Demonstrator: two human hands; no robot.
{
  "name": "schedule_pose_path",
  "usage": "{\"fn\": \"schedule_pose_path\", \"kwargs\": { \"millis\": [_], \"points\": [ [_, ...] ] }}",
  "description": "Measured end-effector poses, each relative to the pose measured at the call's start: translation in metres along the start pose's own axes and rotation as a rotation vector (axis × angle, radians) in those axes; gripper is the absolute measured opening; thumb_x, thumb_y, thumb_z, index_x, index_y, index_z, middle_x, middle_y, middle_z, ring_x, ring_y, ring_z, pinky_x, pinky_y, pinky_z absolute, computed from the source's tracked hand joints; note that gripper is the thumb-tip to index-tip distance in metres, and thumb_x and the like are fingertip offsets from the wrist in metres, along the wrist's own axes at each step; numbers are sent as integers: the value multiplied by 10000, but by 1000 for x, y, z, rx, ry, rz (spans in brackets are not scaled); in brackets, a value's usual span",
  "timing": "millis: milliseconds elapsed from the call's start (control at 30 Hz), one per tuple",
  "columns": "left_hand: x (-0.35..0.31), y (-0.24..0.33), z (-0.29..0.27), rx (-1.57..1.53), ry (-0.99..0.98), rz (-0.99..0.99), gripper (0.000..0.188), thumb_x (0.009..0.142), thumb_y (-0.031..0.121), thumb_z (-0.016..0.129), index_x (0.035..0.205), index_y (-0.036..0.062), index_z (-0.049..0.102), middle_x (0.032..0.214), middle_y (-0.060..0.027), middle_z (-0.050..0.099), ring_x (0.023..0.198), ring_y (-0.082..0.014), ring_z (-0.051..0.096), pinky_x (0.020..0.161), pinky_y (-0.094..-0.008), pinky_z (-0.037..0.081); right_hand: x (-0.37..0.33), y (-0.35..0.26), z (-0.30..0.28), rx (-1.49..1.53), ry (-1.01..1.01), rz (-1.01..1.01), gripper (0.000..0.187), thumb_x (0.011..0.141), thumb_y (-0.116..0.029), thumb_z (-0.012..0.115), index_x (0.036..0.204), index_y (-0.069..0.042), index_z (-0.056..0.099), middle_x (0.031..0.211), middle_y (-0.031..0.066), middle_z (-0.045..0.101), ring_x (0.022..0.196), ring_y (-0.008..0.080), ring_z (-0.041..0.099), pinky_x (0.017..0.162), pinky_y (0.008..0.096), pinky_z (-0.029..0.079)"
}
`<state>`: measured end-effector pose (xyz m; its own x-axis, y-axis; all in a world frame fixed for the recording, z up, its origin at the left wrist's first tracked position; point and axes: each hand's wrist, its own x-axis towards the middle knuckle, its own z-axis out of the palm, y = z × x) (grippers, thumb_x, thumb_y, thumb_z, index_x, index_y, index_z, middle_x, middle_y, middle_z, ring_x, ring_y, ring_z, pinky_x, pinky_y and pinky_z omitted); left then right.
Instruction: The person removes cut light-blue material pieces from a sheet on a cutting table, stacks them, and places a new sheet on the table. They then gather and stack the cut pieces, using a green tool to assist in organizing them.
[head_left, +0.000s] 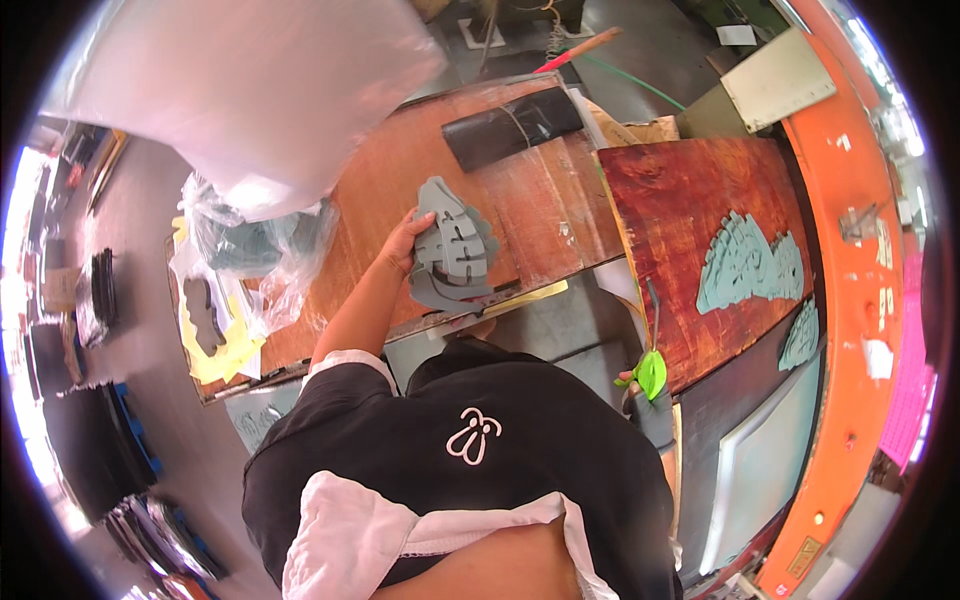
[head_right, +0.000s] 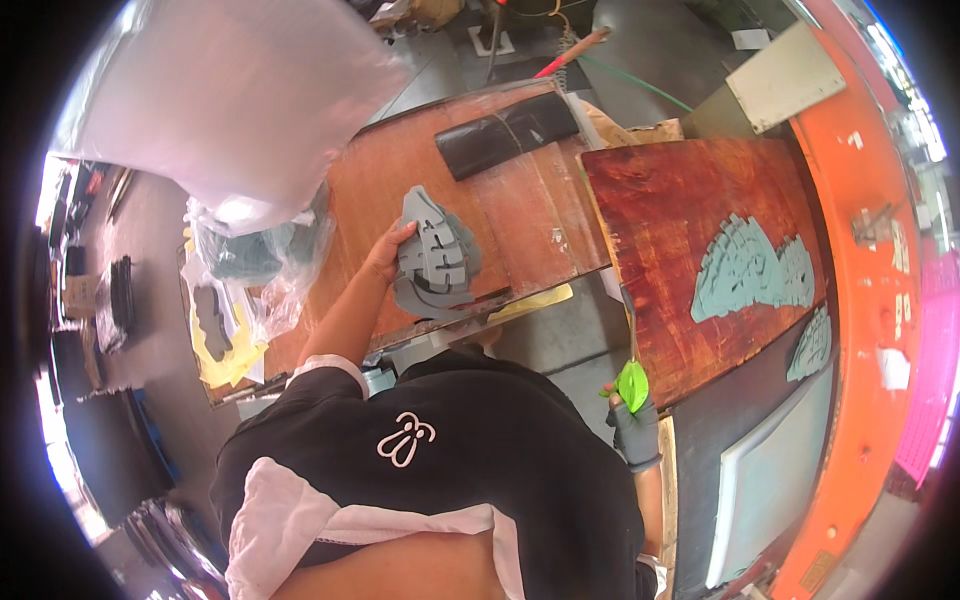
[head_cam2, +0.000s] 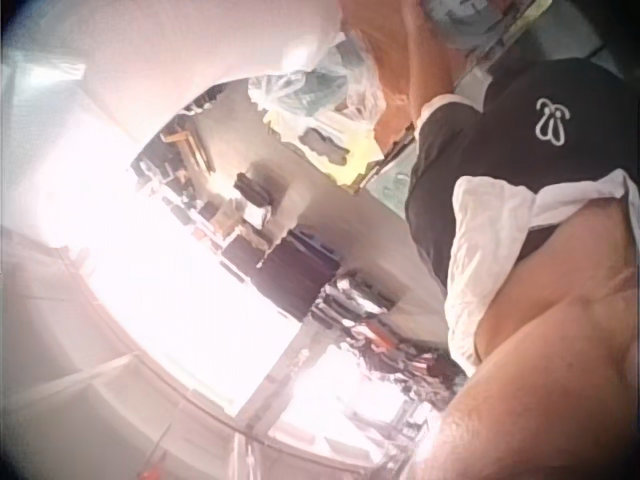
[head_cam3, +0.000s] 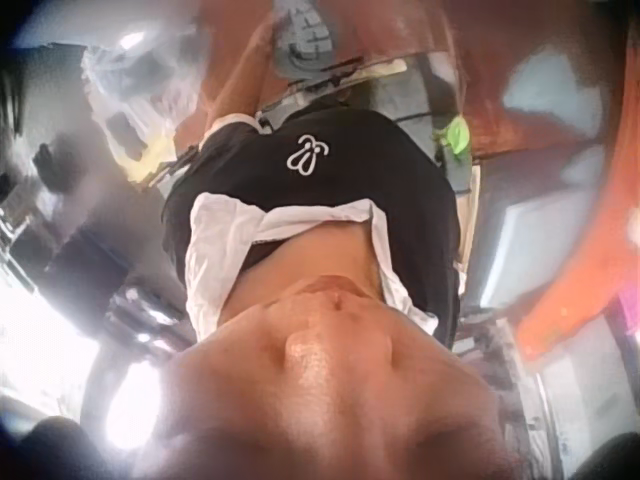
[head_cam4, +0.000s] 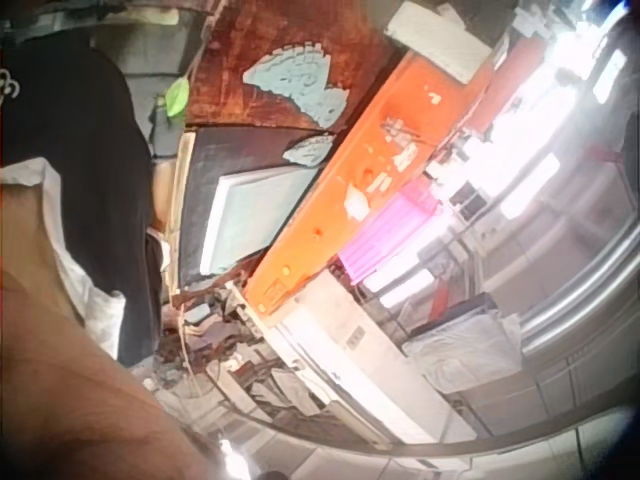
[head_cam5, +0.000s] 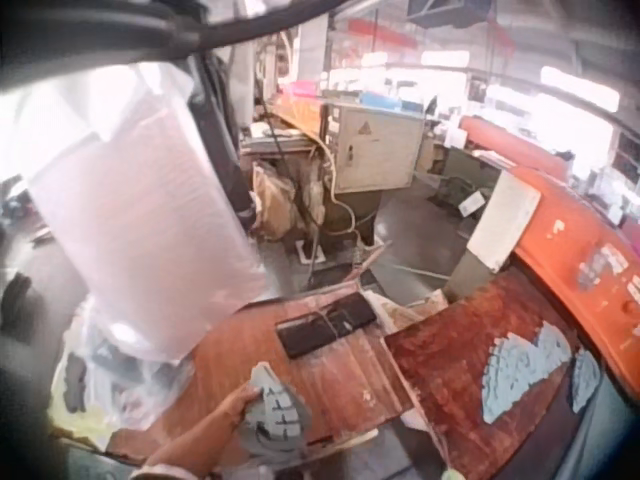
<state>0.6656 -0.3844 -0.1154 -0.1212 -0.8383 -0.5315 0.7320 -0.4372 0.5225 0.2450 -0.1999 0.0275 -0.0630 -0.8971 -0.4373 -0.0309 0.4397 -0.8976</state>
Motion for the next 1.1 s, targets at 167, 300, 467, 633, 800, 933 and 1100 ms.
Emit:
{"fn": "schedule_pose_path", "kwargs": {
  "millis": [167, 300, 467, 633, 800, 933, 1100],
  "points": [
    [3, 36, -9, 245, 182, 172, 501, 799, 84, 650, 1245, 46, 426, 1071, -134, 571, 954, -265, 589, 790, -419, 516, 22, -7, 11, 9, -55, 60, 222, 879, -133, 598, 1083, -64, 545, 928, 27, 617, 578, 22, 425, 514, 177, 386],
    [19, 105, 2, 537, 155, 577, 559, 757, 89, 676, 1263, 50, 440, 1083, -102, 580, 970, -241, 580, 818, -376, 487, 29, -12, 22, -41, -22, 34, 197, 880, -119, 590, 1065, -62, 556, 905, 25, 611, 580, 25, 421, 515, 177, 370],
    [18, 170, 13, 765, -92, 542, 602, 718, 143, 708, 1261, 58, 462, 1098, -98, 581, 975, -237, 575, 832, -365, 472, 31, -13, 32, -35, 2, 40, 175, 880, -101, 579, 1052, -70, 572, 924, 38, 613, 581, 29, 416, 520, 177, 347],
    [10, 199, 28, 1055, -540, -17, 647, 679, 197, 741, 1259, 67, 485, 1114, -94, 583, 981, -232, 569, 846, -354, 456, 29, -6, 37, -66, 11, 22, 206, 880, -100, 580, 1084, -89, 559, 948, 33, 613, 596, 26, 415, 525, 174, 346],
    [42, 150, 42, 1545, -882, -653, 704, 648, 227, 764, 1280, 90, 488, 1161, -97, 573, 1006, -239, 560, 854, -358, 445, 25, 0, 38, -41, 65, 38, 239, 873, -97, 590, 1108, -87, 549, 956, 25, 617, 623, 28, 436, 547, 179, 373],
    [78, 23, 35, 2062, -1231, -1231, 709, 638, 246, 783, 1265, 66, 504, 1222, -133, 549, 1089, -255, 525, 890, -406, 432, 12, 7, 42, -117, 95, 44, 284, 857, -94, 615, 1130, -72, 537, 962, 27, 622, 662, 31, 486, 580, 187, 424],
    [91, -67, 26, 2650, -1604, -1075, 688, 628, 273, 792, 1249, 121, 537, 1289, -107, 510, 1153, -290, 490, 914, -437, 410, -10, 16, 41, -89, 229, 36, 350, 866, -114, 617, 1193, -57, 507, 1011, 30, 617, 884, 80, 558, 741, 232, 469]
  ]
}}
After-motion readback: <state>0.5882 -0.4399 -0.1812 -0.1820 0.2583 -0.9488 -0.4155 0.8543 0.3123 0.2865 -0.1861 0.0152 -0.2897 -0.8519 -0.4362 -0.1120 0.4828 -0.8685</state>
